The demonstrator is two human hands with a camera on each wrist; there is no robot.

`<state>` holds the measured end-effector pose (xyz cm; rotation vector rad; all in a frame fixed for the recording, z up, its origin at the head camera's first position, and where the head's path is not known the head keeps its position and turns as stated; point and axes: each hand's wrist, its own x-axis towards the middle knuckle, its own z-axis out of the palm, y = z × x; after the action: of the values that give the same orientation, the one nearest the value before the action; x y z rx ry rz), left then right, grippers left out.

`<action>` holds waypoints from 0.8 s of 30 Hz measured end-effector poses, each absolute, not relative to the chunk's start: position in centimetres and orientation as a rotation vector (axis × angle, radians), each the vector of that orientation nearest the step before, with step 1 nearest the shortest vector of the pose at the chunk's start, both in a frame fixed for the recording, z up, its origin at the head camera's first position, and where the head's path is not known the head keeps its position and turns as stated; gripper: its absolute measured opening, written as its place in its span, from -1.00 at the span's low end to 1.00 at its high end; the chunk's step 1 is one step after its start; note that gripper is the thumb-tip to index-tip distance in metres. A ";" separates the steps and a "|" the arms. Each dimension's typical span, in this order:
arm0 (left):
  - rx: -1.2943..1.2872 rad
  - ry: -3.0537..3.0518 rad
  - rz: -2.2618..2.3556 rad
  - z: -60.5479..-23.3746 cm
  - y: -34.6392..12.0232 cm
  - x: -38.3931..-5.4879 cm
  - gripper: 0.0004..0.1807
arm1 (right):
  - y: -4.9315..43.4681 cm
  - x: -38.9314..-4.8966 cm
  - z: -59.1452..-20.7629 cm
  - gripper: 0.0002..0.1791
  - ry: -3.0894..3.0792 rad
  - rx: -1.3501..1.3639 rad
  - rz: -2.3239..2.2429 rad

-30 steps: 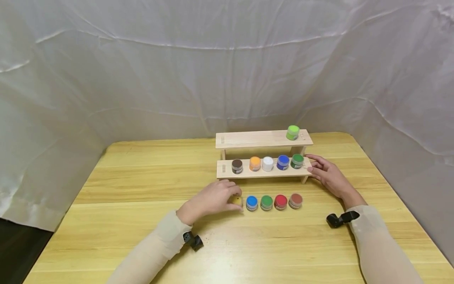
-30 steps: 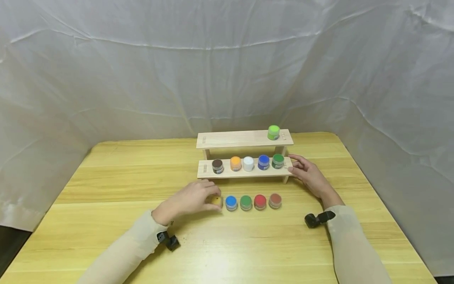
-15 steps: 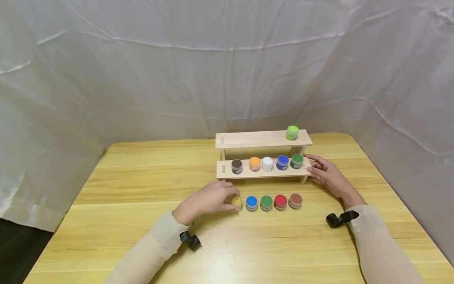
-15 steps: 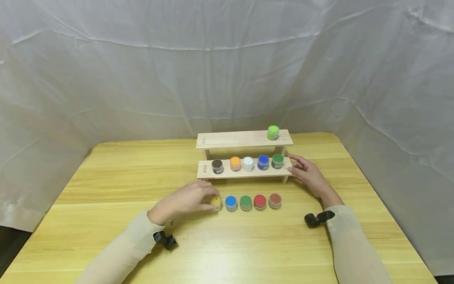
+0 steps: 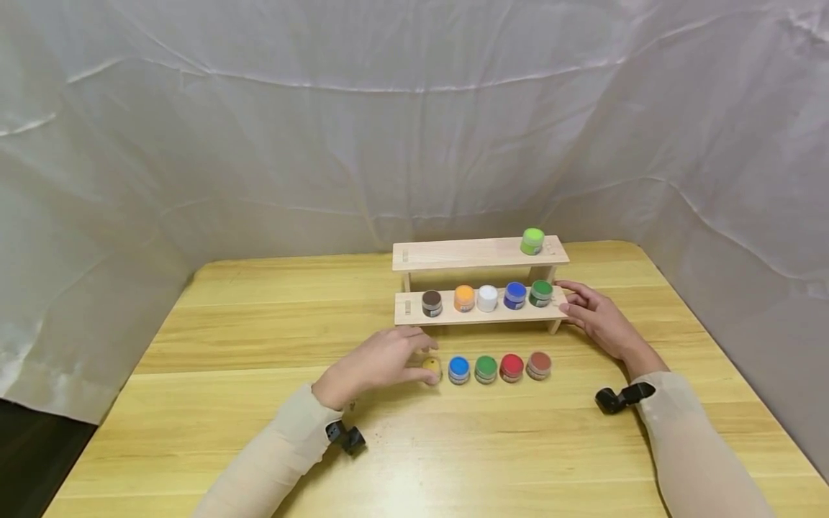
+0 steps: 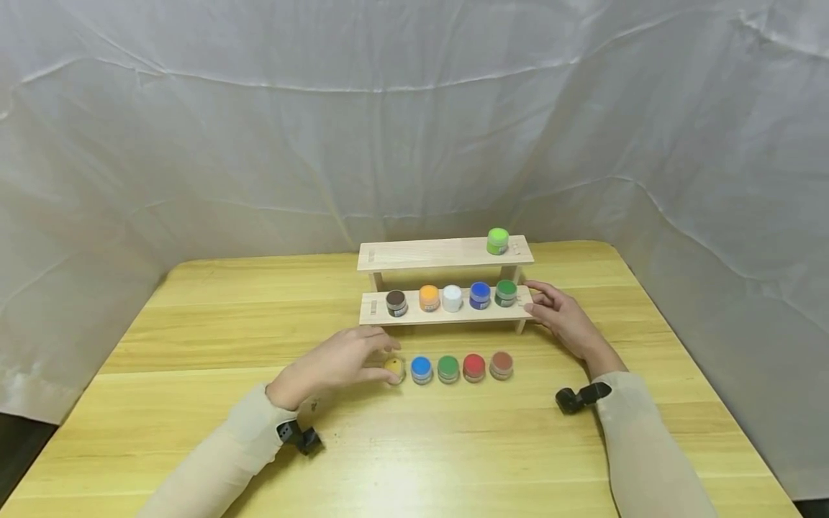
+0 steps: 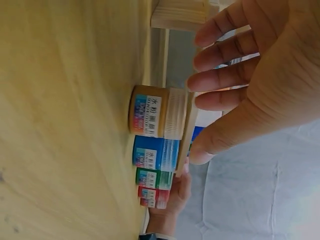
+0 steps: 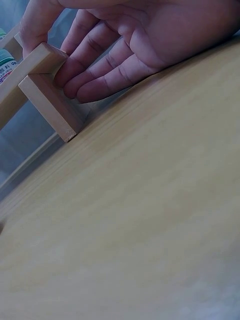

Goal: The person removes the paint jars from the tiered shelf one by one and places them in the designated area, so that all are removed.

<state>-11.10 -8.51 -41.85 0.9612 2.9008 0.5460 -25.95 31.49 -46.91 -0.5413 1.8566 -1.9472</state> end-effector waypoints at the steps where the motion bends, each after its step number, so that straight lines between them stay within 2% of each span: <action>1: 0.971 2.903 0.551 -41.7 -8.5 -11.1 -0.42 | 31.5 -26.0 -46.9 -0.36 1.859 -0.541 -1.945; 13: 1.103 2.999 0.613 -38.7 -7.0 -13.4 -0.50 | 31.2 -26.2 -46.8 -0.34 1.945 -0.512 -1.892; 24: 1.027 3.049 0.562 -35.3 -4.3 -17.3 -0.47 | 31.6 -26.0 -46.9 -0.35 1.912 -0.523 -1.918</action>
<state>-17.34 -4.25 -35.30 1.0270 3.0493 0.5623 -26.03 31.55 -46.94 -0.5233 1.9124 -1.9182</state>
